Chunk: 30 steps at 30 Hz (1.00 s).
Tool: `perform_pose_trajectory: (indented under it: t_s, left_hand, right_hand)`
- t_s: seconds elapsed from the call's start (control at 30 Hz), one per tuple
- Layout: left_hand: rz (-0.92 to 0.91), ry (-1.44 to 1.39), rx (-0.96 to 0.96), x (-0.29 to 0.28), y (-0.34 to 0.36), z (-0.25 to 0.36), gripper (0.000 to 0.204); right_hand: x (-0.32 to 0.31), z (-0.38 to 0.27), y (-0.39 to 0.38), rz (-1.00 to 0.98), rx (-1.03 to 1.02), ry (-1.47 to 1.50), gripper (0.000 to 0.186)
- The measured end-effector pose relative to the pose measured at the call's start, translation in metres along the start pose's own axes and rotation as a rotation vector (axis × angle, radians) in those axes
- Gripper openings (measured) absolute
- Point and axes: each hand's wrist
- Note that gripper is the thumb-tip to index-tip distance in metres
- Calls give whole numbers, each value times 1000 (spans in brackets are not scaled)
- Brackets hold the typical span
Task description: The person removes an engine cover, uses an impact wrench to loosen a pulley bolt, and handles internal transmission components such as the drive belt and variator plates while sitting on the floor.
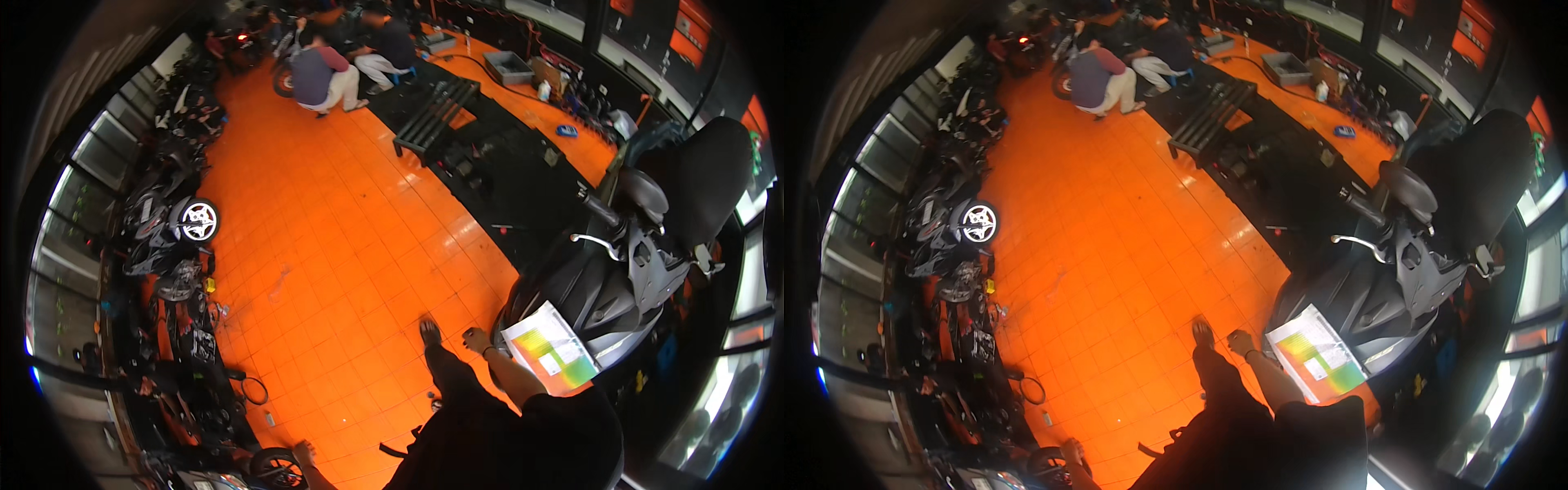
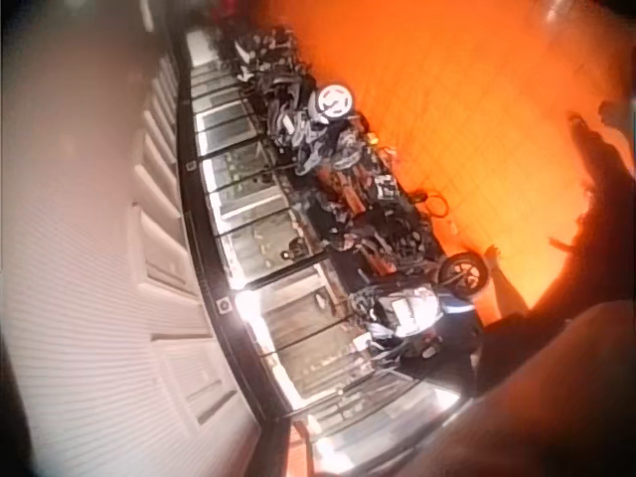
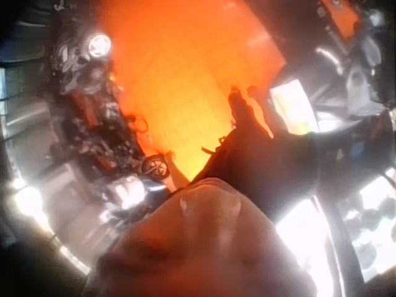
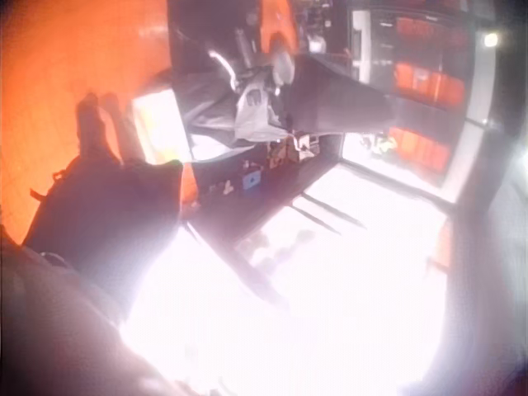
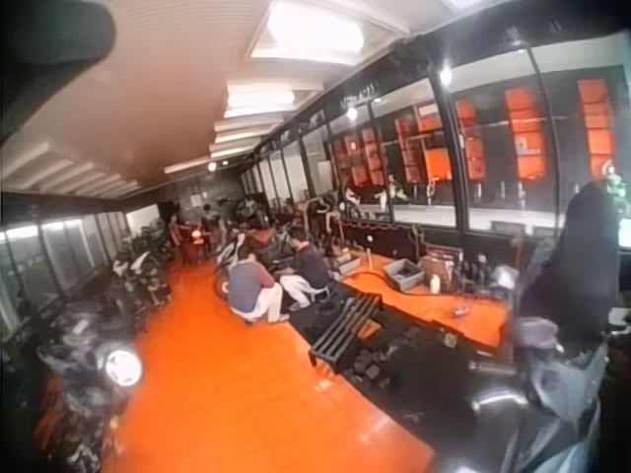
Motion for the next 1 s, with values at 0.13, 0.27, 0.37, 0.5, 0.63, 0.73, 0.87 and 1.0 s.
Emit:
perform_pose_trajectory:
  t_s: [0.13,0.27,0.37,0.5,0.63,0.73,0.87,1.0]
  left_hand:
    - [1084,652,394,33,202,48,24]
    - [105,43,136,66,297,118,30]
    - [212,148,-195,85,408,55,21]
    - [894,699,-438,158,511,-14,11]
    - [854,843,-405,201,624,-6,12]
    - [768,945,-387,235,747,-6,14]
    - [392,365,-387,279,940,53,19]
    - [482,1068,-358,395,1118,137,20]
  right_hand:
    - [-57,113,11,42,73,-856,34]
    - [-16,14,77,-177,477,-269,32]
    - [-72,-41,147,-106,500,68,30]
    - [-162,-132,243,223,222,264,33]
    - [-256,-227,324,391,156,337,38]
    - [-337,-225,372,508,201,331,36]
    - [-382,-207,406,360,492,251,32]
    - [-414,-224,435,512,509,641,26]
Point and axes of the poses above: each hand's wrist, its own y-axis towards the middle knuckle, its own x-axis out of the palm, z = x × y, and after that the axes turned 4 degrees about -x, right-handed
